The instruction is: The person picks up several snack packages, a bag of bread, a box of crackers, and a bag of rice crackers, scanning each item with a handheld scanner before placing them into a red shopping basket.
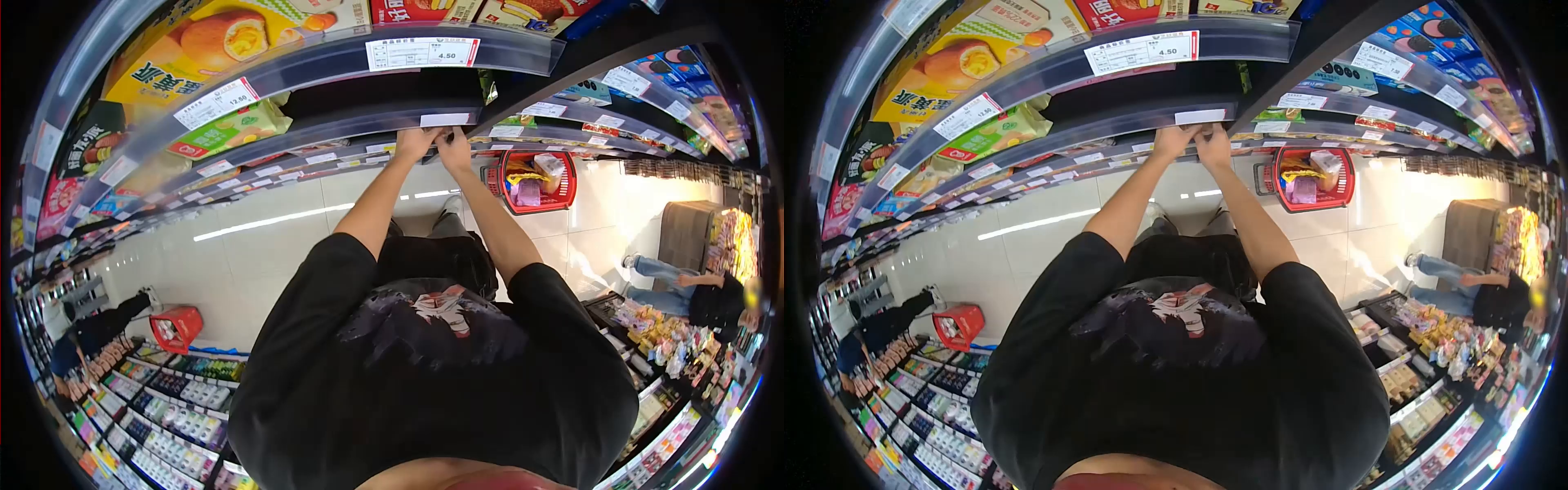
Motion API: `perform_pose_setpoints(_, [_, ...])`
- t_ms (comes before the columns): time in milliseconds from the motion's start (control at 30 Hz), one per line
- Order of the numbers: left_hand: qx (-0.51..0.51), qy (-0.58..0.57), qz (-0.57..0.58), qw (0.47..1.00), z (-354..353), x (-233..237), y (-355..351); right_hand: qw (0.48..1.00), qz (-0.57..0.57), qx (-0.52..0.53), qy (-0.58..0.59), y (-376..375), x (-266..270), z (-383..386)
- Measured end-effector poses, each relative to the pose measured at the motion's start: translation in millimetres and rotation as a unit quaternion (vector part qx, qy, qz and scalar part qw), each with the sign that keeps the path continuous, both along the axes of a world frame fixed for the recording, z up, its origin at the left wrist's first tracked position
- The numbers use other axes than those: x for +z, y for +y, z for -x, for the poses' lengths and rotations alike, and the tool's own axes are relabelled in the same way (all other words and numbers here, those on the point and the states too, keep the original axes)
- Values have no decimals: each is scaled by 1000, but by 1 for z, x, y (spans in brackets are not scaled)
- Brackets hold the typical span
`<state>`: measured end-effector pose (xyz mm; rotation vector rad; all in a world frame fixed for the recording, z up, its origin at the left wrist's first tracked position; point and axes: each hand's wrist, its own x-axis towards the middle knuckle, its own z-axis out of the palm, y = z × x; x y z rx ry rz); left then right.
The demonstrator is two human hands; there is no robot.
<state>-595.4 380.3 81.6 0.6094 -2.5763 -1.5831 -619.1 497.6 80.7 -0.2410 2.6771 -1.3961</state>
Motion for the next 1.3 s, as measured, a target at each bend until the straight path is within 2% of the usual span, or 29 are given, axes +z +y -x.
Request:
perform_pose_setpoints(33, [36, 28, -9, 999, -2, 3, 1, 1000, 1, -8, 4, 1, -4, 1])
perform_pose_setpoints(100, [23, 27, 5, 999, -11, 4, 1, 998, -49, -33, -34, 9, -6, -9])
perform_pose_setpoints(167, [8, 26, 41, 999, -24, 5, -1, 998, -51, -29, 4, 12, -2, -21])
perform_pose_setpoints(233, [-2, 76, 48, 996, -30, -4, -2, 997, -75, 16, -31, 14, 3, -26])
perform_pose_setpoints(300, [27, 68, -23, 997, -36, -8, 2, 997, -73, 12, -11, 13, 1, -29])
perform_pose_setpoints(433, [37, 94, -6, 995, -39, -12, 2, 999, -24, 28, -15, 7, 3, -30])
perform_pose_setpoints(533, [98, 95, 8, 991, -44, -14, -9, 997, 2, 67, -40, 8, 0, -28])
perform_pose_setpoints(633, [68, 103, 18, 992, -54, -7, -19, 997, 12, 72, -32, 7, -4, -27])
perform_pose_setpoints(733, [38, 118, -36, 992, -67, -2, -21, 996, 38, 44, -72, 13, -21, -35])
perform_pose_setpoints(800, [15, 87, -28, 996, -75, -7, -20, 983, 128, 73, -107, 21, -30, -40])
perform_pose_setpoints(833, [7, 92, -30, 995, -78, -7, -18, 984, 128, 66, -101, 26, -22, -39])
perform_pose_setpoints(900, [-7, 64, -18, 998, -87, -6, -15, 930, 214, 55, -295, 34, -8, -40])
perform_pose_setpoints(967, [-1, 76, -36, 996, -95, 1, -9, 931, 206, 51, -297, 46, -17, -34])
perform_pose_setpoints(1067, [10, 105, -58, 993, -106, 24, 6, 939, 188, -17, -288, 73, -51, -29])
perform_pose_setpoints(1133, [13, 128, -59, 990, -109, 47, 13, 954, 96, -3, -283, 91, -71, -24])
perform_pose_setpoints(1167, [21, 133, -97, 986, -111, 59, 18, 955, 96, -12, -279, 97, -78, -24])
perform_pose_setpoints(1233, [25, 138, -139, 980, -118, 82, 29, 956, 59, 47, -283, 102, -79, -32])
perform_pose_setpoints(1267, [-4, 144, -141, 979, -123, 93, 36, 957, 59, 42, -280, 103, -76, -33])
perform_pose_setpoints(1300, [-31, 149, -142, 978, -123, 105, 41, 921, 128, 37, -365, 100, -68, -35])
